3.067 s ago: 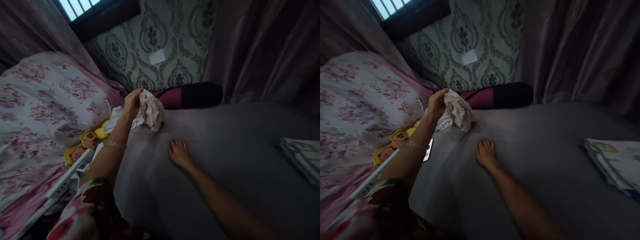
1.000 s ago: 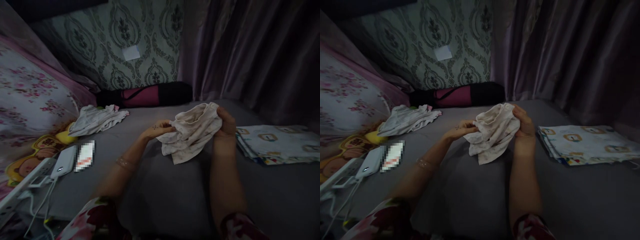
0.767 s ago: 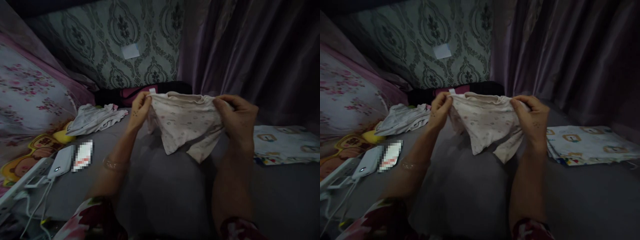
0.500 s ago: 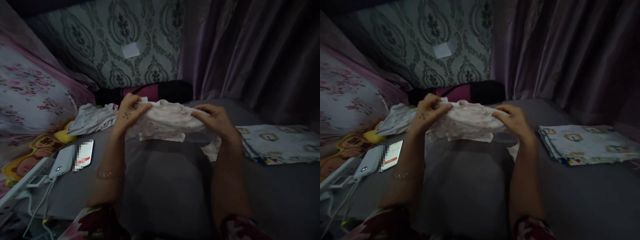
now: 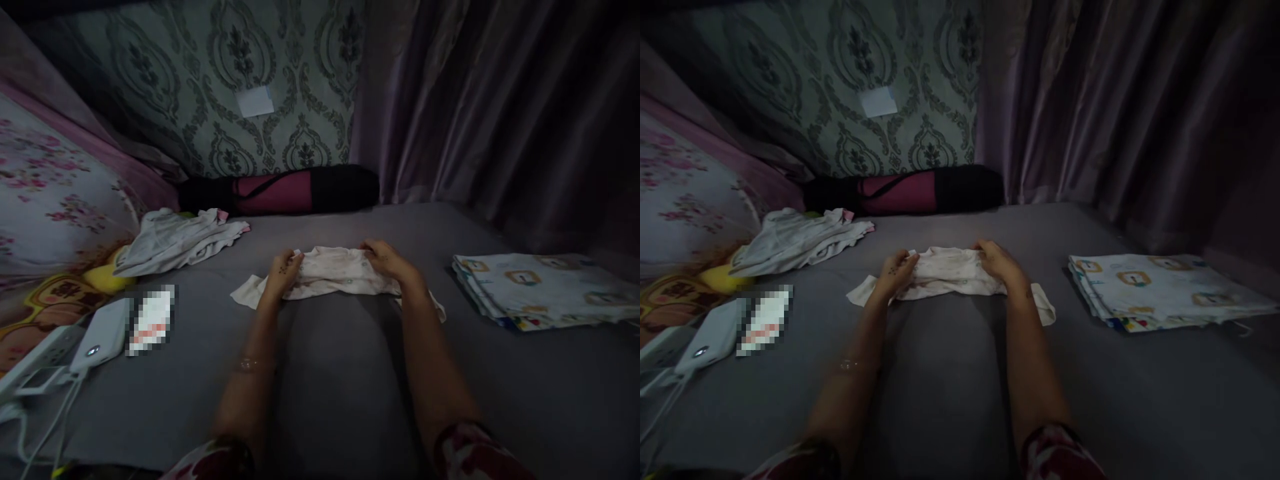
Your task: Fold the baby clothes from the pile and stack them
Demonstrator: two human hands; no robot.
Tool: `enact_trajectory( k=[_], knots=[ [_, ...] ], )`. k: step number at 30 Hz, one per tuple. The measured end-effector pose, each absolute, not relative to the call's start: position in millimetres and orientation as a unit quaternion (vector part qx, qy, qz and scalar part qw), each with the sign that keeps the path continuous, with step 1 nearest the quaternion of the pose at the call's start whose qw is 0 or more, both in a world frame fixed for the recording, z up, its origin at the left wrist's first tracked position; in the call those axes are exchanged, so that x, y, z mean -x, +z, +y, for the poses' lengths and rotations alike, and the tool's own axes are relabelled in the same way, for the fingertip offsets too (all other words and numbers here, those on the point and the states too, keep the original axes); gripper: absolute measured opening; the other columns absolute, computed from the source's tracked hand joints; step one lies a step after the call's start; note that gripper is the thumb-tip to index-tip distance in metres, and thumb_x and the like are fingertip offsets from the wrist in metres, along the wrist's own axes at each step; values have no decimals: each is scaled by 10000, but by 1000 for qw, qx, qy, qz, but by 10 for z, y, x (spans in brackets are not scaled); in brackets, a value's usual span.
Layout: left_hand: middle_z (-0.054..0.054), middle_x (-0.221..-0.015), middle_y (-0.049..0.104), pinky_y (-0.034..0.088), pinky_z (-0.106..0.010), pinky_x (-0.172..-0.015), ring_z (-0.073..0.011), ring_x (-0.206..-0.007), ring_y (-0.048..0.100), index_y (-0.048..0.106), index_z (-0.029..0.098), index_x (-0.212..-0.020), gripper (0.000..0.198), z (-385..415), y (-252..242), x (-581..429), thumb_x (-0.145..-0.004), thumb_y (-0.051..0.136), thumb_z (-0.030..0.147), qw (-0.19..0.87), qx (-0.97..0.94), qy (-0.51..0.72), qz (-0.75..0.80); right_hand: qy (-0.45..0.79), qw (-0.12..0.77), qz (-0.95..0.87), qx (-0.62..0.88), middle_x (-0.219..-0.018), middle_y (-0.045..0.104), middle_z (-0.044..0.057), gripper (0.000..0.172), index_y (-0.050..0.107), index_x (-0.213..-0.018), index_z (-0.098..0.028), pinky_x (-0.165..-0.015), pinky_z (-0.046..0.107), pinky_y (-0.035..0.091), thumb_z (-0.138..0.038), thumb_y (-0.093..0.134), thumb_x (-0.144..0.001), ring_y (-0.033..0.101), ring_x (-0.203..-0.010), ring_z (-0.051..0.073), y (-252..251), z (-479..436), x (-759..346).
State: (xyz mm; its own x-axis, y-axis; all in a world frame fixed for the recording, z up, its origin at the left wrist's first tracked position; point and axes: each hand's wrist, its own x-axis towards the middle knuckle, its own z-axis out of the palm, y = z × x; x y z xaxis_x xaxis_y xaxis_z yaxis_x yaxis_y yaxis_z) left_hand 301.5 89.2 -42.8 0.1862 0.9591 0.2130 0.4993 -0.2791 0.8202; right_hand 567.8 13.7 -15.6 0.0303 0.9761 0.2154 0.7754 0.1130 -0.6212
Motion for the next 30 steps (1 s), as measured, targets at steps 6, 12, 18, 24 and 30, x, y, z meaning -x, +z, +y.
enact_trajectory(
  k=[6,12,18,24,30],
  knots=[
    [-89,-920,650,386,-360,-822,-241,-933,572,625,186,-883,202,836,-442,-3063,-898,486,332,129,-790,263,538,156,294,-658,676,-916,691,54,287,645,-938,-185,-742,249,438,-77,462,-745,609,-852,177,-145,183,-5592],
    [-135,-1038,608,389,-410,-891,-278,-1029,536,592,185,-816,148,835,-369,-3063,-873,460,219,89,-807,270,518,227,324,-658,641,-1015,698,52,271,668,-999,-189,-798,271,452,-202,508,-780,616,-923,196,-36,149,-5553],
    [-62,-767,554,422,-334,-765,-223,-817,562,519,204,-753,159,921,-389,-3071,-876,420,195,178,-764,339,519,305,364,-633,611,-893,685,28,340,681,-977,-188,-691,266,473,-420,671,-727,608,-784,181,19,95,-5537],
    [-6,-718,577,412,-251,-616,-153,-670,539,632,177,-847,310,784,-273,-3073,-781,625,479,381,-708,387,451,265,413,-590,642,-694,604,2,395,678,-740,-174,-569,240,394,-565,625,-734,541,-656,152,26,115,-5502],
    [21,-607,526,367,-221,-539,-116,-582,482,631,158,-704,357,769,-196,-2984,-697,683,511,465,-669,410,410,282,399,-577,655,-596,516,-21,470,628,-650,-172,-521,238,332,-639,617,-692,468,-579,127,58,77,-5513]
  ],
)
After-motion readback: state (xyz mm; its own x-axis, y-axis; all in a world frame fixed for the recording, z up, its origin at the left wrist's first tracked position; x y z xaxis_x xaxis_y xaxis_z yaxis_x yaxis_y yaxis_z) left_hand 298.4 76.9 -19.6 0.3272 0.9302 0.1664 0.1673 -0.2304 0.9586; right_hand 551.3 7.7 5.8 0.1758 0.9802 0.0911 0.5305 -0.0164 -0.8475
